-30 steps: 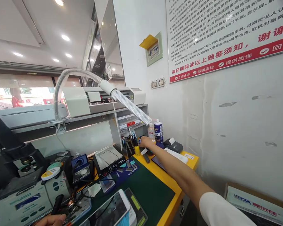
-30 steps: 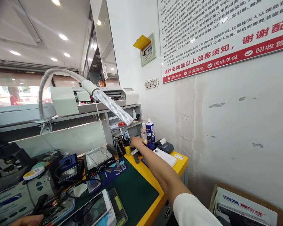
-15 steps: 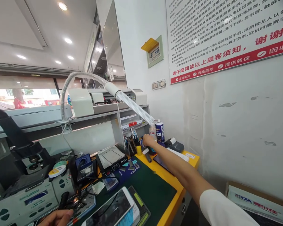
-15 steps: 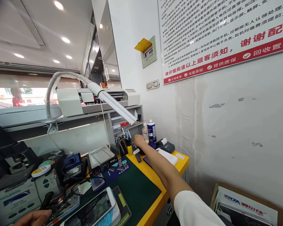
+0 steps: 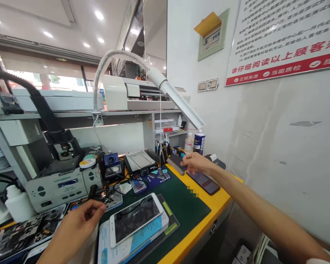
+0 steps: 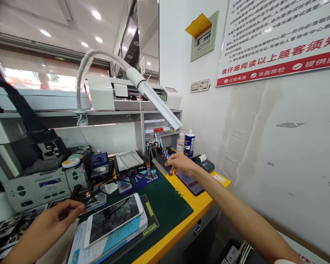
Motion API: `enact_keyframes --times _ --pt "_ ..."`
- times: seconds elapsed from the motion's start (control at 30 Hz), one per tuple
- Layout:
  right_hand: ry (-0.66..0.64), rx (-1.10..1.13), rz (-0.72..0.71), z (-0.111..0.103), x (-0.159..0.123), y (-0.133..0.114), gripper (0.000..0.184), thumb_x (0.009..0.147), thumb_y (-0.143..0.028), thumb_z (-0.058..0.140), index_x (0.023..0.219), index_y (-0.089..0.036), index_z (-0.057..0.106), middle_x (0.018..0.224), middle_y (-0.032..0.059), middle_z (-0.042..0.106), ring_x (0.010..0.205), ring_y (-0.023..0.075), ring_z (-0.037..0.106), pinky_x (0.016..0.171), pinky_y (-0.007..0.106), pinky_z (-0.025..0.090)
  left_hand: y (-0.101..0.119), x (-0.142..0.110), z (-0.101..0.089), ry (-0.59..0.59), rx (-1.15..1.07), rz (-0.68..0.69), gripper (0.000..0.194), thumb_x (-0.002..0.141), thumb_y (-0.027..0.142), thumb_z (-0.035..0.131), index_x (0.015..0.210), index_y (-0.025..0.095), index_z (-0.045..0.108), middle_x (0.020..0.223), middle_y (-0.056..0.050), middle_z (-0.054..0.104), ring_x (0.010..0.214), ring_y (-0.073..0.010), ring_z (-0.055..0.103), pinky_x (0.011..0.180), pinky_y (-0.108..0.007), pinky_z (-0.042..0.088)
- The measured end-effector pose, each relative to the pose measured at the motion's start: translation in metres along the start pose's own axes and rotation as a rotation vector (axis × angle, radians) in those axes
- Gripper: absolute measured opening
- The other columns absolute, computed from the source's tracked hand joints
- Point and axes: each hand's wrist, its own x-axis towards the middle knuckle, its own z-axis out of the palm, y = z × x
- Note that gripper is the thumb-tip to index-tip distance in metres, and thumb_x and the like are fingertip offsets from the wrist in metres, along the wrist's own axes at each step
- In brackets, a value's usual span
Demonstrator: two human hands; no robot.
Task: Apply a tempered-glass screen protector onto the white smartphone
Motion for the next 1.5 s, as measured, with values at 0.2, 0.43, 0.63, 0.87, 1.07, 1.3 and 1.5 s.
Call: enact_keyframes --times 0.2,0.43,0.63,0.87,1.07,1.3,1.5 --pt "-0.290 0.223 -0.013 0.075 -0.041 -0.012 0.034 0.080 -0.041 0.075 0.074 -0.020 0.049 0.054 -0.0056 0.054 0.054 0.0126 0.065 0.041 0.017 0.045 0.004 -0.003 -0.005 -0.174 -0.074 -0.098 0.049 0.074 0.065 0.045 0.089 0.022 0.064 0.058 -0.002 0.067 0.062 -0.0256 0.063 0.060 -0.033 0.041" --pt "-0.222 0.201 0.019 0.103 -0.047 -0.002 0.034 0.075 -0.032 0.077 0.078 -0.021 0.045 0.048 -0.0097 0.048 0.043 0.0107 0.058 0.034 0.016 0.037 -0.010 -0.004 0.007 -0.325 -0.154 -0.080 0.044 0.083 0.053 0.047 0.111 0.019 0.054 0.062 0.000 0.072 0.063 -0.0253 0.063 0.062 -0.033 0.039" --pt "-0.213 0.020 -0.030 0.105 -0.053 -0.004 0.051 0.081 -0.030 0.071 0.126 -0.021 0.048 0.074 -0.0070 0.055 0.037 0.0074 0.053 0.034 0.019 0.041 -0.005 -0.008 0.008 -0.302 -0.162 -0.070 0.039 0.079 0.045 0.050 0.110 0.021 0.055 0.062 0.001 0.072 0.070 -0.0268 0.067 0.067 -0.033 0.043" --pt "-0.296 -0.046 -0.102 0.110 -0.048 -0.006 0.070 0.089 -0.027 0.061 0.152 -0.018 0.032 0.063 -0.0069 0.054 0.037 0.0092 0.052 0.038 0.019 0.044 0.011 -0.012 0.003 -0.313 -0.231 -0.089 0.043 0.070 0.041 0.050 0.108 0.020 0.053 0.062 0.001 0.071 0.070 -0.0272 0.066 0.071 -0.036 0.046" --pt "-0.315 -0.051 -0.087 0.117 -0.046 -0.014 0.072 0.089 -0.028 0.061 0.153 -0.017 0.031 0.058 -0.0063 0.056 0.037 0.0112 0.052 0.045 0.023 0.051 0.007 -0.011 0.005 -0.333 -0.232 -0.093 0.049 0.070 0.038 0.047 0.114 0.017 0.051 0.066 0.000 0.072 0.071 -0.0269 0.063 0.070 -0.036 0.043" --pt "-0.351 -0.016 -0.098 0.130 -0.046 -0.026 0.074 0.089 -0.025 0.062 0.154 -0.014 0.029 0.044 -0.0113 0.043 0.037 0.0138 0.052 0.053 0.027 0.055 0.004 -0.012 0.003 -0.346 -0.196 -0.096 0.046 0.076 0.038 0.048 0.117 0.017 0.053 0.071 -0.002 0.074 0.073 -0.0283 0.066 0.067 -0.036 0.041" --pt "-0.327 -0.057 -0.109 0.144 -0.041 -0.030 0.069 0.088 -0.029 0.065 0.150 -0.015 0.038 0.053 -0.0074 0.049 0.046 0.0161 0.058 0.049 0.025 0.051 0.012 -0.012 -0.001 -0.345 -0.188 -0.121 0.050 0.074 0.039 0.048 0.118 0.016 0.053 0.070 -0.001 0.074 0.070 -0.0274 0.064 0.068 -0.035 0.040"
